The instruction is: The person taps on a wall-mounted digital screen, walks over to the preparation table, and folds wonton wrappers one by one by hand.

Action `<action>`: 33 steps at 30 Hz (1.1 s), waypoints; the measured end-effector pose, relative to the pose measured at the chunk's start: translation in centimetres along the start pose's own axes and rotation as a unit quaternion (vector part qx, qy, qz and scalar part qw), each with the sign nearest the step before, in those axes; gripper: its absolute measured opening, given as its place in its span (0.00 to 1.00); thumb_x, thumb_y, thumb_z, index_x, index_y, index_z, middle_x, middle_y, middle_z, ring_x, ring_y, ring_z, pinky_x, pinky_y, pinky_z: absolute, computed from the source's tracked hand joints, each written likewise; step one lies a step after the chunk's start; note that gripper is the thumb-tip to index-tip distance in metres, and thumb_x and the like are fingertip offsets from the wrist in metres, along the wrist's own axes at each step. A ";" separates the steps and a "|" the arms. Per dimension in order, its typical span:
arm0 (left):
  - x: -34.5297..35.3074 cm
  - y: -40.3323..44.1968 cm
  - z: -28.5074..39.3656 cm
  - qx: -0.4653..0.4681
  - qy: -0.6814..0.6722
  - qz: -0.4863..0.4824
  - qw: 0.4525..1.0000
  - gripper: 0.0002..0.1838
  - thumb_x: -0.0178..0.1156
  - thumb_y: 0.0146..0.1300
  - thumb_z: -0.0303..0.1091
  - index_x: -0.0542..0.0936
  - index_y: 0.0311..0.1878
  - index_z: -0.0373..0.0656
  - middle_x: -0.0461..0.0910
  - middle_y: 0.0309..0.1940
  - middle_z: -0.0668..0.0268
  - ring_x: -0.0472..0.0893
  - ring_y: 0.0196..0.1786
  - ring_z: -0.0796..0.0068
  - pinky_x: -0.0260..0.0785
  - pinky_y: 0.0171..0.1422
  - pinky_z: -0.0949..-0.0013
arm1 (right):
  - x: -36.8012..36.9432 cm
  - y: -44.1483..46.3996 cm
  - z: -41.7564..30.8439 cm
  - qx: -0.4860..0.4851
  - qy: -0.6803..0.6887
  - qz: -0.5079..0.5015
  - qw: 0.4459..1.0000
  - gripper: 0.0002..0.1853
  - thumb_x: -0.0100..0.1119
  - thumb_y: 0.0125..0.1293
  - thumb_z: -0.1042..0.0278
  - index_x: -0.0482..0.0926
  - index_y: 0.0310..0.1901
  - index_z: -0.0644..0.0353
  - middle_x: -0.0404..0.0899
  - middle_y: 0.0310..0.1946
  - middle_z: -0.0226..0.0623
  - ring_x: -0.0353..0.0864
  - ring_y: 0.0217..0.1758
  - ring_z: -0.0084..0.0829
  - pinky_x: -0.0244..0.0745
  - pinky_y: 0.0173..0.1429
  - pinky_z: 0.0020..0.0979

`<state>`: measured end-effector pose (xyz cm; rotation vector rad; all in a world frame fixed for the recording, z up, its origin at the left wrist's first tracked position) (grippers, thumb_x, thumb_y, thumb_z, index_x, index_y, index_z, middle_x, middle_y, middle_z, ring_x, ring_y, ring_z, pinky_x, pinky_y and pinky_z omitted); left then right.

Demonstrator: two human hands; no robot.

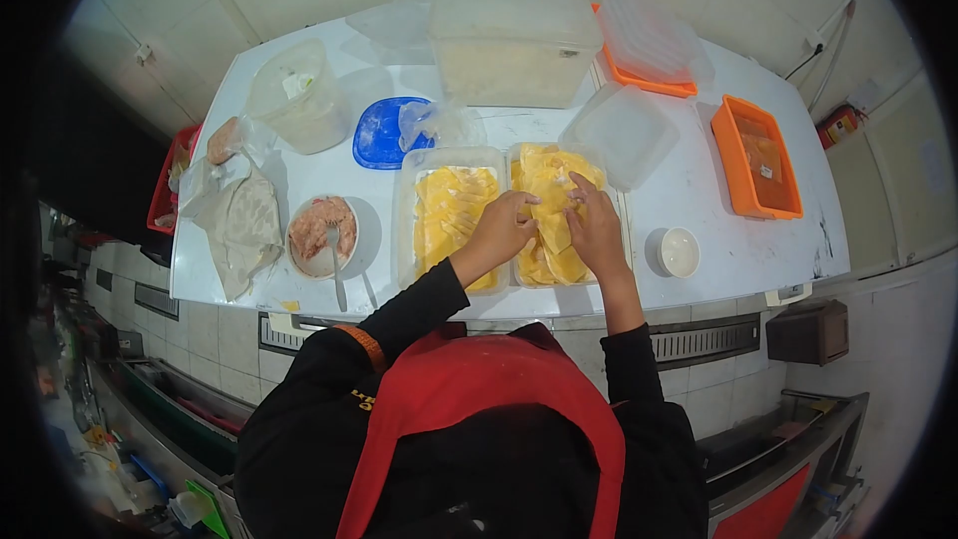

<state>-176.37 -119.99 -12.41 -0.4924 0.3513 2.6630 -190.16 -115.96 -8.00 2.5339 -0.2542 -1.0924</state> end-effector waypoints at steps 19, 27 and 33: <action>-6.9 -5.7 -3.4 0.077 0.416 -0.067 0.904 0.10 0.61 0.49 0.29 0.79 0.38 0.45 0.79 0.37 0.64 0.75 0.46 0.60 0.68 0.46 0.59 | -5.0 -1.2 -3.5 -0.003 0.035 0.087 0.996 0.26 0.58 0.56 0.78 0.68 0.59 0.60 0.77 0.49 0.41 0.77 0.51 0.34 0.69 0.51 0.32; -7.2 -5.9 4.7 0.095 0.229 -0.209 0.946 0.13 0.64 0.52 0.33 0.76 0.41 0.45 0.81 0.32 0.58 0.80 0.36 0.54 0.71 0.40 0.59 | -2.0 -4.1 -8.9 -0.039 0.056 -0.041 0.997 0.26 0.61 0.56 0.76 0.68 0.58 0.61 0.74 0.54 0.43 0.76 0.53 0.39 0.69 0.56 0.35; -7.0 -4.7 10.2 0.067 0.024 -0.300 0.951 0.24 0.68 0.49 0.34 0.72 0.50 0.43 0.80 0.37 0.56 0.81 0.43 0.59 0.72 0.50 0.63 | -0.6 -4.7 -10.9 0.051 0.263 -0.066 0.961 0.28 0.59 0.58 0.80 0.63 0.61 0.62 0.76 0.48 0.43 0.80 0.42 0.29 0.74 0.46 0.26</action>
Point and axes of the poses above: each hand's wrist, its own y-axis towards the middle knuckle, its own x-axis out of the palm, z = x × y, the point moved 8 cm from there along y, towards the middle knuckle
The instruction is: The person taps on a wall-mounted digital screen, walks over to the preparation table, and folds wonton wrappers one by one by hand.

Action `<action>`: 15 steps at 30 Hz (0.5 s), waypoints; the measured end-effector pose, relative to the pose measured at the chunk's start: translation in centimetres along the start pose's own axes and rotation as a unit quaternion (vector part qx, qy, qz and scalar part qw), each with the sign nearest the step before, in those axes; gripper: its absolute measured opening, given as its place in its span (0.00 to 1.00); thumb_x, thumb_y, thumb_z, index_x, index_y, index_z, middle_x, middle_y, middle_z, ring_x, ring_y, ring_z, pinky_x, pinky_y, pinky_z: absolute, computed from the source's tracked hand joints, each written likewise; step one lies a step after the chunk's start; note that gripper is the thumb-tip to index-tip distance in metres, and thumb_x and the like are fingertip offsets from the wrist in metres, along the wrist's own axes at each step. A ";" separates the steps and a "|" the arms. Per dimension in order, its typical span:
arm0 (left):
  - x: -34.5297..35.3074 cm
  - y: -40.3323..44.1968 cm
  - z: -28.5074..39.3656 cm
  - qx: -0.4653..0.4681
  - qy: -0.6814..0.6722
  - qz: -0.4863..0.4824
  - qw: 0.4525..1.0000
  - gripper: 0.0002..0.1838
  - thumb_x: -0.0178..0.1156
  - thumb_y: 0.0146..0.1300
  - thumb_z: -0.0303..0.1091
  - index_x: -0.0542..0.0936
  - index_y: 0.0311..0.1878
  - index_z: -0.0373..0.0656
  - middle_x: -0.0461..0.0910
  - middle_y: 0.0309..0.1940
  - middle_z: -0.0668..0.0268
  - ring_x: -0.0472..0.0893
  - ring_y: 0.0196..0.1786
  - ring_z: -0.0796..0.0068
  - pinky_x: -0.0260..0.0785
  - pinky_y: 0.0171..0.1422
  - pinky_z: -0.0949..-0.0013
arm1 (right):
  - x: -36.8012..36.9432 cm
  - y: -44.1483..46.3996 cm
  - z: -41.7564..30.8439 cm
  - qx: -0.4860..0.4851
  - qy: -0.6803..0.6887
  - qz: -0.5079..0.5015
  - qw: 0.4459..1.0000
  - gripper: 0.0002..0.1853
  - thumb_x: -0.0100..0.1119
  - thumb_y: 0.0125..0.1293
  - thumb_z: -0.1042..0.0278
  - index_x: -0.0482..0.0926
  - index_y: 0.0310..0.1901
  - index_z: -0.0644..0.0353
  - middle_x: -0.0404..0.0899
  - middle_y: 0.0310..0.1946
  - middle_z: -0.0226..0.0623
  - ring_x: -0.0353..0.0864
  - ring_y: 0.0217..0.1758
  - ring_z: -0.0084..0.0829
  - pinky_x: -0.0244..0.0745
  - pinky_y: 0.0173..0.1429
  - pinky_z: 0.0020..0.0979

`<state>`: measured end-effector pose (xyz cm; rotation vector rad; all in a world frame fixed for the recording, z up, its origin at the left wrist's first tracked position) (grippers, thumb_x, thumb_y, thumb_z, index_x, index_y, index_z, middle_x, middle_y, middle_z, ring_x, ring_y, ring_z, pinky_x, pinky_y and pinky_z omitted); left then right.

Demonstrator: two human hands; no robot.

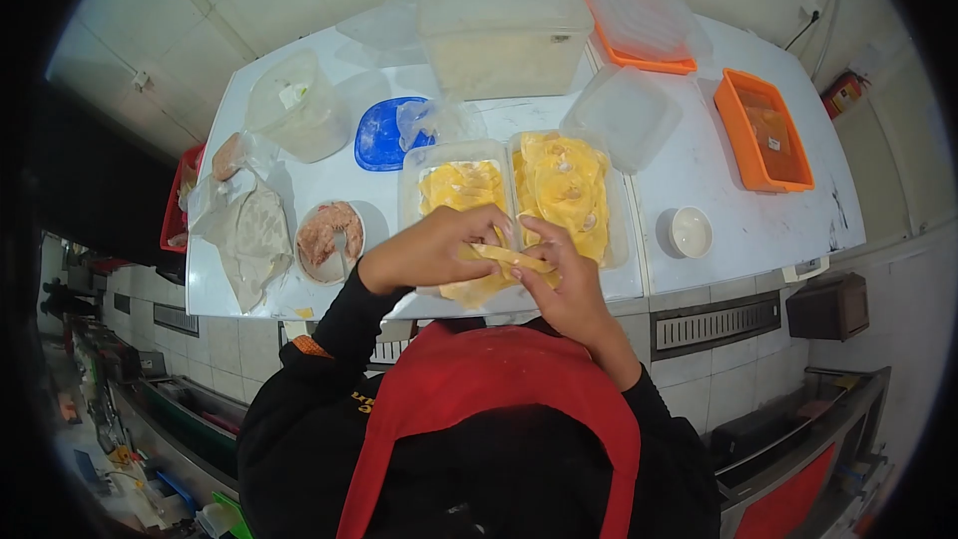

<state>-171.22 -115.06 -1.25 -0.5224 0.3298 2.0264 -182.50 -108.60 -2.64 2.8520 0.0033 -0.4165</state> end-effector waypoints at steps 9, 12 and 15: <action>10.8 1.5 -8.7 -0.149 -0.694 0.093 0.698 0.30 0.50 0.67 0.48 0.62 0.65 0.37 0.70 0.59 0.56 0.73 0.60 0.63 0.66 0.64 0.61 | -2.9 -0.4 5.6 0.115 0.116 0.159 0.974 0.29 0.60 0.59 0.79 0.61 0.62 0.61 0.78 0.37 0.39 0.78 0.40 0.24 0.74 0.42 0.22; 10.8 2.4 -8.6 -0.125 -0.769 0.064 0.624 0.25 0.49 0.69 0.42 0.64 0.64 0.38 0.71 0.58 0.57 0.73 0.60 0.64 0.67 0.63 0.61 | -6.1 -0.8 5.9 0.145 -0.043 0.138 0.979 0.27 0.58 0.60 0.78 0.63 0.61 0.62 0.77 0.37 0.36 0.78 0.42 0.23 0.74 0.44 0.24; 8.5 1.5 -9.0 -0.142 -0.660 0.155 0.721 0.23 0.54 0.67 0.38 0.67 0.61 0.38 0.73 0.56 0.59 0.75 0.57 0.68 0.69 0.61 0.64 | -13.7 -3.1 8.8 0.173 -0.271 0.186 0.929 0.23 0.54 0.63 0.73 0.66 0.60 0.56 0.79 0.33 0.41 0.81 0.37 0.30 0.74 0.40 0.28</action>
Point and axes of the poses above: each hand's wrist, its own y-axis towards the middle knuckle, its own x-axis out of the palm, z = x × y, the point moved 8 cm from there along y, towards the middle knuckle
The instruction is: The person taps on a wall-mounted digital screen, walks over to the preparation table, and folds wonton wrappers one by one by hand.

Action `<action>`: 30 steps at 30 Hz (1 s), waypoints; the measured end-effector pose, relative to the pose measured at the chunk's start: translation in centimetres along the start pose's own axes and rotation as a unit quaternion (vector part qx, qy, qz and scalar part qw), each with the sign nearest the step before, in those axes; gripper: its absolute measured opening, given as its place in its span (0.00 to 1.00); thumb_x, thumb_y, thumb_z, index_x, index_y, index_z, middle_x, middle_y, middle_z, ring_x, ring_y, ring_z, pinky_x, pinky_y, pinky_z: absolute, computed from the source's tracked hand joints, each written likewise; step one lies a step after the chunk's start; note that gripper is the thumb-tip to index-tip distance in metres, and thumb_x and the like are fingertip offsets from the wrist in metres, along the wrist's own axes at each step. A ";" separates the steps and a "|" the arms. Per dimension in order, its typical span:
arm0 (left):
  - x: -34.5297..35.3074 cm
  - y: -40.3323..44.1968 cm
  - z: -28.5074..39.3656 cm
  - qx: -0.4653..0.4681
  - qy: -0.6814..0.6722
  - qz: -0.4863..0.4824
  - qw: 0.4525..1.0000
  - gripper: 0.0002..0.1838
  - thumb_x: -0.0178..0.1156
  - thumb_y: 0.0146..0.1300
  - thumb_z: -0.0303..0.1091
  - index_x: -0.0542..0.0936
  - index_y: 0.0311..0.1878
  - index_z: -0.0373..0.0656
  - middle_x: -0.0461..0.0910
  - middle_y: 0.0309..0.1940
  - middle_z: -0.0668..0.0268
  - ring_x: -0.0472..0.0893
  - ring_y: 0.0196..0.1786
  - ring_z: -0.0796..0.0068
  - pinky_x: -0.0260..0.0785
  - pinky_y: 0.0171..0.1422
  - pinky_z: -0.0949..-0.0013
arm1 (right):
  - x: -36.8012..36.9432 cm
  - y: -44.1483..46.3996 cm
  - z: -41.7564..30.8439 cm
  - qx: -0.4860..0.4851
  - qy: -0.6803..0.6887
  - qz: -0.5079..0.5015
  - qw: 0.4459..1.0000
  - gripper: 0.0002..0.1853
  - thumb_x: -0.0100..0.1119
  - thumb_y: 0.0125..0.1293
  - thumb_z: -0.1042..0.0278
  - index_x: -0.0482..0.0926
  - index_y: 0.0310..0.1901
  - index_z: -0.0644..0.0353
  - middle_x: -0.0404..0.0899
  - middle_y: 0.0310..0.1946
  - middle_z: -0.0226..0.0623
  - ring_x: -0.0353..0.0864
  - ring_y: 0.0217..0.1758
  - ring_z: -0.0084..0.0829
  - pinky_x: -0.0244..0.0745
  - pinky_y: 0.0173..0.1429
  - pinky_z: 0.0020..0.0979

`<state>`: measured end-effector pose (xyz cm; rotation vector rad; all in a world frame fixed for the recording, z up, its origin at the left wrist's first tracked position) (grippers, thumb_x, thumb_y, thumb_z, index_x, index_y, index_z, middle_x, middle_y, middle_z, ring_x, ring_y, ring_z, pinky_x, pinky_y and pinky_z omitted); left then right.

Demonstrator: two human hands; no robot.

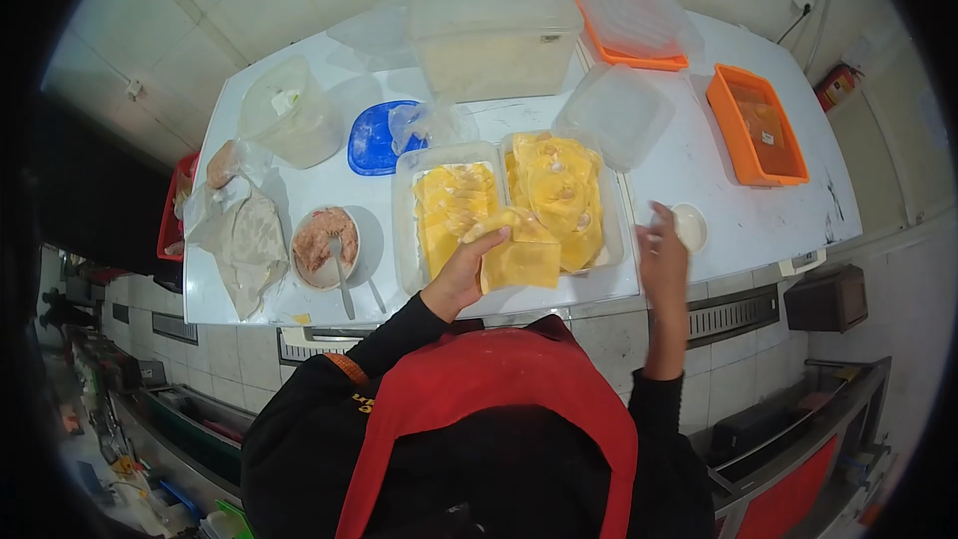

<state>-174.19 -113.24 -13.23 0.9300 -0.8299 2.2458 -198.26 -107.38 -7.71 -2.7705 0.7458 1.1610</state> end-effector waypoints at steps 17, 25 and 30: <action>2.7 -4.3 6.7 0.226 0.182 0.080 0.954 0.12 0.62 0.61 0.29 0.76 0.46 0.35 0.81 0.39 0.64 0.80 0.41 0.78 0.72 0.46 0.74 | -4.1 2.1 12.0 0.106 -0.279 -0.078 0.951 0.28 0.54 0.57 0.77 0.68 0.62 0.51 0.81 0.31 0.47 0.83 0.32 0.36 0.76 0.38 0.33; 4.7 -4.5 5.8 0.189 0.169 0.032 0.967 0.14 0.62 0.60 0.27 0.75 0.48 0.34 0.80 0.40 0.64 0.79 0.42 0.79 0.73 0.45 0.74 | 1.2 -4.5 -15.4 -0.328 0.076 -0.100 0.936 0.30 0.46 0.51 0.88 0.75 0.56 0.52 0.69 0.56 0.46 0.70 0.56 0.48 0.65 0.61 0.41; 5.1 -5.3 5.3 0.161 0.166 0.020 0.973 0.16 0.63 0.59 0.26 0.75 0.49 0.33 0.79 0.42 0.65 0.78 0.44 0.79 0.73 0.46 0.74 | 2.7 -5.1 -17.1 -0.385 -0.034 -0.031 0.922 0.30 0.46 0.48 0.87 0.78 0.53 0.50 0.69 0.55 0.50 0.68 0.58 0.51 0.64 0.62 0.44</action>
Point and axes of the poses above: each hand's wrist, its own y-axis towards the middle knuckle, its own x-axis out of the palm, z = x × y, the point moved 8 cm from there along y, towards the middle knuckle
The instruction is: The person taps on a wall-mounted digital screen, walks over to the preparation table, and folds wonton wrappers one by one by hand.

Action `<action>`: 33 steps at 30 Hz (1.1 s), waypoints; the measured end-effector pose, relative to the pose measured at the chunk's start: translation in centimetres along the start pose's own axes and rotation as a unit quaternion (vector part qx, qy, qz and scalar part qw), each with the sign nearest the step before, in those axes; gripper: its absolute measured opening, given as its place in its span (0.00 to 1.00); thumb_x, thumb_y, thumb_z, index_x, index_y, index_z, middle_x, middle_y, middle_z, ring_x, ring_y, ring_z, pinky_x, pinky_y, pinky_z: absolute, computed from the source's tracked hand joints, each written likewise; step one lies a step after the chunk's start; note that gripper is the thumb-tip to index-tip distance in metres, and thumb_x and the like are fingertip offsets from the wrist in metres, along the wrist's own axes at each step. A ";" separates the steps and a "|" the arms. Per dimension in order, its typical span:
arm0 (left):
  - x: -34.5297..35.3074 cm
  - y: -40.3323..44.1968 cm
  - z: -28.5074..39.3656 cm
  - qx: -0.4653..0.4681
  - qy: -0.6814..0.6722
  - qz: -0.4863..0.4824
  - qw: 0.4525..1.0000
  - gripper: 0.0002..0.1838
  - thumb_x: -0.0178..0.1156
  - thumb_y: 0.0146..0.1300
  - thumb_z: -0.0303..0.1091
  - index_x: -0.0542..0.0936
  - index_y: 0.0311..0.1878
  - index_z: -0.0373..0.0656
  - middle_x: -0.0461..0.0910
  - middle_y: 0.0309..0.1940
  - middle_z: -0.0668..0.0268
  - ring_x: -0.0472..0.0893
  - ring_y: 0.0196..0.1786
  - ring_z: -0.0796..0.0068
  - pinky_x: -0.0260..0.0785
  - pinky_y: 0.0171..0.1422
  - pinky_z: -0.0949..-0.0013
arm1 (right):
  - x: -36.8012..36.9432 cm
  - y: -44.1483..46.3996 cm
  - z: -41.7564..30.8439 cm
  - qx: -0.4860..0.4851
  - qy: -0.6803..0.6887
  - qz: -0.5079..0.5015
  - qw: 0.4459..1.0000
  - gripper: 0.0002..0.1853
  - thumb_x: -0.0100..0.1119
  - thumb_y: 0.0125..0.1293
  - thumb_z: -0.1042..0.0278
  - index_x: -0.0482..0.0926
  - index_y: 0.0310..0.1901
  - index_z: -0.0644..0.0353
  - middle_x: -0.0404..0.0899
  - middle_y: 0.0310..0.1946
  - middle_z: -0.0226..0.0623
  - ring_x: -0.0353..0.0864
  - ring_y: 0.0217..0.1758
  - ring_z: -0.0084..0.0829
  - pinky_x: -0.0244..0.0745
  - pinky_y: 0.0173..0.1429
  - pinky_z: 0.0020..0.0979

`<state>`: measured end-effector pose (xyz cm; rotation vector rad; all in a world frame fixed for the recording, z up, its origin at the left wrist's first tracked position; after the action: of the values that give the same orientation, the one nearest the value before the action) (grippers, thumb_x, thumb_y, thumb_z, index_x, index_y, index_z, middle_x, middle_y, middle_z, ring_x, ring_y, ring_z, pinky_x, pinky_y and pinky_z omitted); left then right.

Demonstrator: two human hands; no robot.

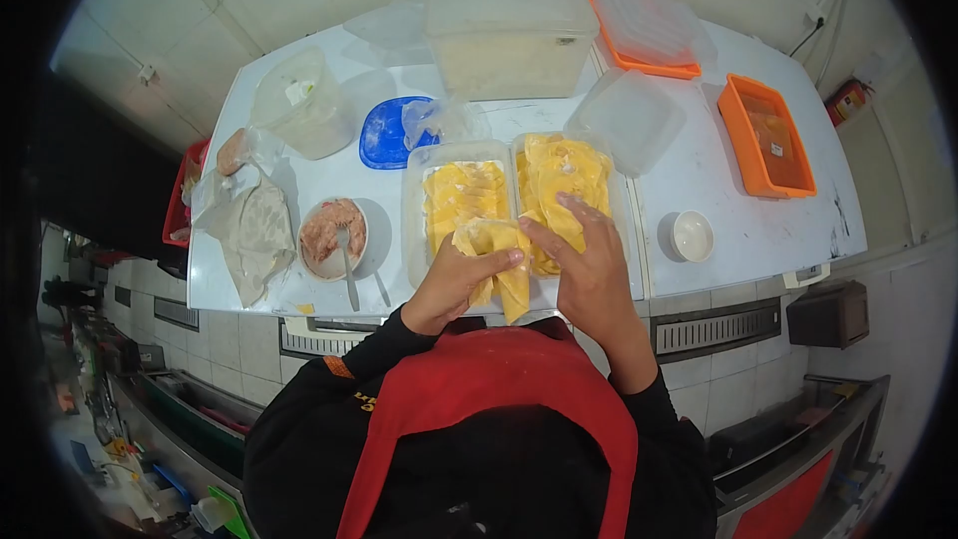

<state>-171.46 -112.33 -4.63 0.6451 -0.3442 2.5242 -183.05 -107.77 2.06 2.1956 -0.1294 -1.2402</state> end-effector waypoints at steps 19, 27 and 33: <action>-1.0 0.8 -2.4 -0.036 -0.230 0.072 0.970 0.14 0.58 0.64 0.31 0.73 0.51 0.36 0.77 0.45 0.64 0.78 0.48 0.75 0.73 0.51 0.70 | 3.9 -2.1 2.5 0.241 0.492 0.116 0.828 0.24 0.55 0.61 0.84 0.62 0.59 0.62 0.74 0.39 0.33 0.73 0.42 0.20 0.68 0.52 0.23; -0.2 0.5 -2.5 -0.082 -0.272 0.036 0.958 0.15 0.57 0.65 0.31 0.73 0.52 0.36 0.77 0.45 0.63 0.78 0.47 0.74 0.73 0.52 0.69 | 3.5 -1.7 2.4 0.241 0.544 0.146 0.790 0.22 0.51 0.63 0.84 0.62 0.59 0.63 0.78 0.39 0.36 0.76 0.47 0.24 0.69 0.55 0.27; 0.3 0.1 -1.1 -0.038 -0.128 -0.020 0.991 0.18 0.60 0.62 0.28 0.72 0.54 0.35 0.77 0.47 0.62 0.77 0.49 0.76 0.72 0.52 0.71 | 1.5 -0.2 2.1 0.123 0.422 -0.041 0.897 0.21 0.48 0.62 0.86 0.66 0.57 0.66 0.78 0.40 0.38 0.77 0.47 0.26 0.70 0.54 0.28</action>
<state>-172.17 -111.83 -5.42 0.9379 -0.5107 2.3811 -183.91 -109.11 0.09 2.7828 0.1729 -0.2185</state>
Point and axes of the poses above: each hand's wrist, its own y-axis towards the middle knuckle, its own x-axis out of the palm, z = x × y, the point moved 8 cm from there along y, towards the middle knuckle
